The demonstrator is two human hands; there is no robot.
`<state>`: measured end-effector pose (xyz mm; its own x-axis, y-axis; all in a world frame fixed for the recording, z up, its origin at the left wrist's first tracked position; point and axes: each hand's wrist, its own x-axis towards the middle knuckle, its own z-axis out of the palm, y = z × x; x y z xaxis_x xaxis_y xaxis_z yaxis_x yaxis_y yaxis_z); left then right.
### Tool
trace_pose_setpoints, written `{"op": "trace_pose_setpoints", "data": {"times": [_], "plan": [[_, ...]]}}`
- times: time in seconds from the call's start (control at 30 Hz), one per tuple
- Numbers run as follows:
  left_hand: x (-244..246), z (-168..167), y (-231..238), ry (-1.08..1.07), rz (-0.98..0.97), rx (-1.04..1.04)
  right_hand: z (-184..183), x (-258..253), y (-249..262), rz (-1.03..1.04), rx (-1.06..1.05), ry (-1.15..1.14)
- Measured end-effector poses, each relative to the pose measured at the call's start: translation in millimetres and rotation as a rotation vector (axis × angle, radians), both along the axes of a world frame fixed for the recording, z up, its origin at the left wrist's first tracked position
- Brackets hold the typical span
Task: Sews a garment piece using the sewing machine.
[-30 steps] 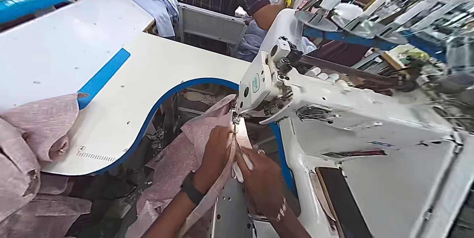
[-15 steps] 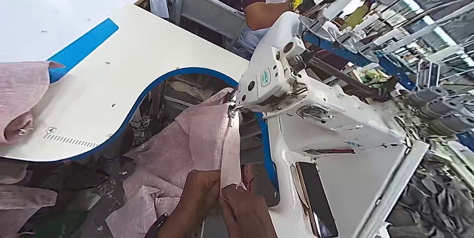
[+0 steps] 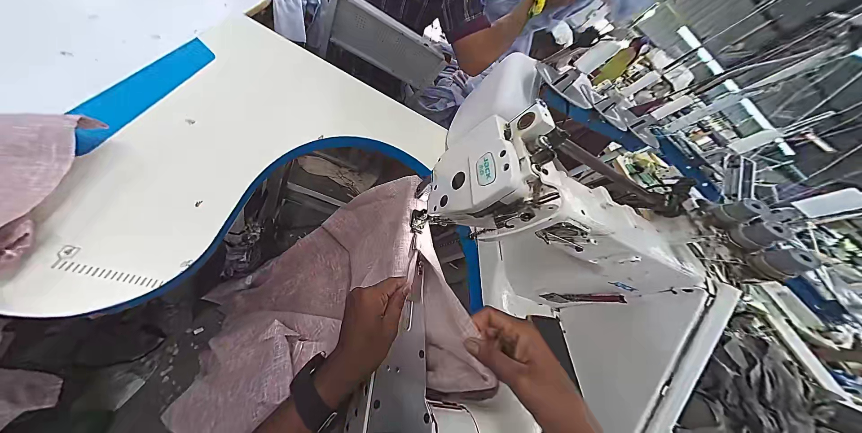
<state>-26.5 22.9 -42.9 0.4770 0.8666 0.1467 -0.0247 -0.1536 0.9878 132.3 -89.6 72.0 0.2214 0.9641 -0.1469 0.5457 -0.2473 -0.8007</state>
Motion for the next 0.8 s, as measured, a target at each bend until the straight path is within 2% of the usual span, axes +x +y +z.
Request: {"op": "trace_pose_setpoints", "data": {"times": [0.03,0.1,0.13,0.2,0.3,0.4,0.5,0.6,0.63,0.7,0.77,0.8], "plan": [[-7.7,4.1,-8.4,0.065,-0.006,0.085,8.2,-3.4,-5.0,0.016,-0.029,-0.149],[-17.0,6.0,-26.1,0.106,-0.003,0.226,12.2,-43.3,-2.2,0.118,-0.105,-0.496],[-19.7,5.2,-32.4,0.108,-0.015,0.217,7.9,-68.2,0.5,0.152,-0.137,-0.621],[-24.3,-1.7,-25.8,0.046,-0.109,0.06,-2.2,-97.1,11.2,0.184,-0.183,-0.737],[-17.6,-12.3,-4.3,-0.078,-0.227,-0.127,1.5,-94.1,34.0,0.257,-0.41,-0.693],[-1.3,-13.0,11.1,-0.128,-0.214,-0.199,5.9,-85.9,58.2,0.268,-0.61,-0.669],[0.0,-15.3,13.6,-0.09,-0.121,-0.087,2.0,-75.4,62.3,0.215,-0.624,-0.595],[-54.2,-5.3,-5.0,0.169,-0.086,0.095,-1.5,-54.9,19.1,0.171,-0.563,-0.635],[-77.9,-6.3,-5.1,0.263,-0.111,0.1,-8.4,-41.3,10.5,0.213,-0.624,-0.63],[-112.6,-12.8,5.8,0.437,-0.155,0.093,-52.3,-4.7,2.1,0.358,-0.691,-0.5],[-114.0,-12.2,6.9,0.443,-0.101,0.208,-100.3,33.5,-4.5,0.495,-0.601,-0.17],[-106.8,-5.3,5.1,0.389,-0.062,0.306,-103.0,46.2,-0.8,0.546,-0.536,-0.022]]}}
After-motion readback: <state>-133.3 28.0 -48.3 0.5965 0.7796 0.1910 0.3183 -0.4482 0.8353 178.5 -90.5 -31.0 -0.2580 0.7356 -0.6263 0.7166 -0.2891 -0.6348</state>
